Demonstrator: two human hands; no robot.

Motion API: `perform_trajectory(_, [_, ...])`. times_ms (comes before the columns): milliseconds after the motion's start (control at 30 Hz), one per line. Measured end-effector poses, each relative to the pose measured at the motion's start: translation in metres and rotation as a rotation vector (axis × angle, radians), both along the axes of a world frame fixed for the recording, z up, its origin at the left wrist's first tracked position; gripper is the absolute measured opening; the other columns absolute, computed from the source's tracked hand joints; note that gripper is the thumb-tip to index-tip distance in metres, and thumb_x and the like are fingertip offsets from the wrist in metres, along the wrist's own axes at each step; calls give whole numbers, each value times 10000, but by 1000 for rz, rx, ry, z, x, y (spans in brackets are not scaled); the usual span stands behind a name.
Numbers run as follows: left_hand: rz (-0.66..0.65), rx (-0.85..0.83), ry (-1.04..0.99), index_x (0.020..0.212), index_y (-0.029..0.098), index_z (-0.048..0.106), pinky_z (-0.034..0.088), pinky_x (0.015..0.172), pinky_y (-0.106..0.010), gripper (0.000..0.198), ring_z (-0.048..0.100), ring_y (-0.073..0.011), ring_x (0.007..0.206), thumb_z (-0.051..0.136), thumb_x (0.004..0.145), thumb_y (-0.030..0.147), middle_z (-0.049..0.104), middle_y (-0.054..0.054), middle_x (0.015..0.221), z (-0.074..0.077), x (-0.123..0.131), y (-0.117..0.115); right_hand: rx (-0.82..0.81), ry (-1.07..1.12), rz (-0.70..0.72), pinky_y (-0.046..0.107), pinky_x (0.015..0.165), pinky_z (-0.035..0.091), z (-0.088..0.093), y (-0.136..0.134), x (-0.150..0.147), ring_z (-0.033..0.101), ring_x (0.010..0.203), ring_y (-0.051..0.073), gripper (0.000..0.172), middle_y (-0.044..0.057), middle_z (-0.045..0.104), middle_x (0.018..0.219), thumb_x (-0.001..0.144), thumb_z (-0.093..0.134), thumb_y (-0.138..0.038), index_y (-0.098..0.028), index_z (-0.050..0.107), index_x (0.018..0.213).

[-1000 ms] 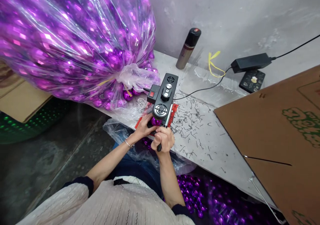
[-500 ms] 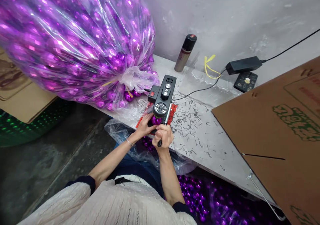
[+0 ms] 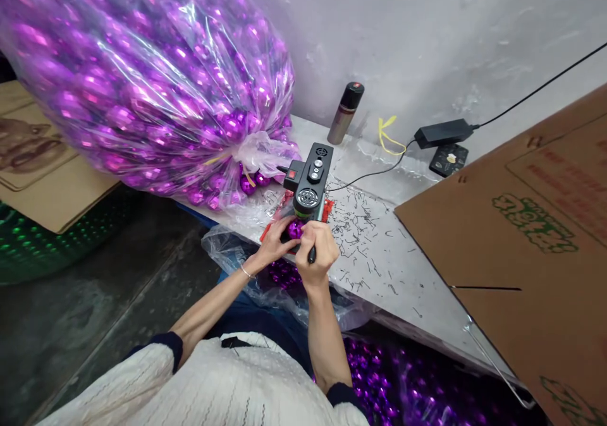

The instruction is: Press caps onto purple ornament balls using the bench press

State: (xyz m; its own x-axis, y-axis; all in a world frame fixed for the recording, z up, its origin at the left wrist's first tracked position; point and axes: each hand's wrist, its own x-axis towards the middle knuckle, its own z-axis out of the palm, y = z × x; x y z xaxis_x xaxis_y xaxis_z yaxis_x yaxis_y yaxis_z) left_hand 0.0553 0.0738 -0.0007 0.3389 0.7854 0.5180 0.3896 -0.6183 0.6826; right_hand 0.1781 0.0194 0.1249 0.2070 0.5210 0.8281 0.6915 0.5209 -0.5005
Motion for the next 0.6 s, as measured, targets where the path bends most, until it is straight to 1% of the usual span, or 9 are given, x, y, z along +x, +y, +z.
perform_trajectory(100, [-49,101,83,1537,191,398,483,1122,-531,604,549,-311,1398,597,993,363,570,-200,1478,-1,-14,-34,-3,-37,11,288,689,477,5,-2,2,624,720,141,221,3,639,765,968,481,-113,-227,558,795])
perform_trajectory(200, [-82,150,170,1559,202,374,468,1131,-554,700,491,-339,1444,632,964,465,484,-223,1550,-1,-28,-66,8,-37,20,285,684,477,-6,-3,2,632,732,143,221,4,637,774,964,470,-104,-225,557,800])
perform_trajectory(267, [-64,166,189,1542,213,409,464,1134,-550,670,479,-334,1451,595,975,516,474,-212,1563,3,-36,-68,13,-26,28,293,696,483,-15,-4,1,640,744,147,221,5,639,785,961,462,-101,-225,557,804])
perform_trajectory(333, [27,161,168,1503,218,466,449,1153,-529,504,497,-293,1439,476,1041,417,526,-179,1529,10,-43,-46,23,-20,38,298,703,487,-19,-4,1,644,750,149,221,4,636,786,956,460,-93,-225,553,806])
perform_trajectory(400, [193,107,133,1450,198,527,415,1186,-514,427,526,-262,1410,379,1057,272,593,-161,1464,21,-49,-3,36,-21,45,298,697,488,-21,-3,0,644,750,150,223,1,627,773,950,462,-82,-226,547,802])
perform_trajectory(433, [279,73,114,1424,173,550,397,1198,-521,424,540,-270,1391,379,1042,243,614,-169,1435,27,-51,23,40,-21,45,299,694,489,-21,-3,0,645,750,152,225,-1,623,765,948,464,-79,-227,545,800])
perform_trajectory(500, [414,-22,111,1376,126,581,373,1198,-555,419,534,-320,1384,468,981,209,618,-203,1421,38,-53,77,41,-20,39,304,690,492,-20,-3,0,646,750,156,222,1,624,762,945,471,-79,-227,550,799])
perform_trajectory(567, [469,-132,195,1267,85,638,349,1179,-602,390,533,-394,1365,590,890,172,651,-245,1350,46,-52,120,32,-18,33,309,695,495,-20,-4,0,647,750,158,214,6,635,774,945,480,-85,-225,559,804])
perform_trajectory(600, [474,-182,253,1195,72,666,320,1182,-622,349,542,-417,1345,623,858,150,675,-257,1296,49,-51,136,26,-17,32,310,698,496,-20,-4,0,647,750,157,210,8,637,779,946,483,-87,-224,562,807])
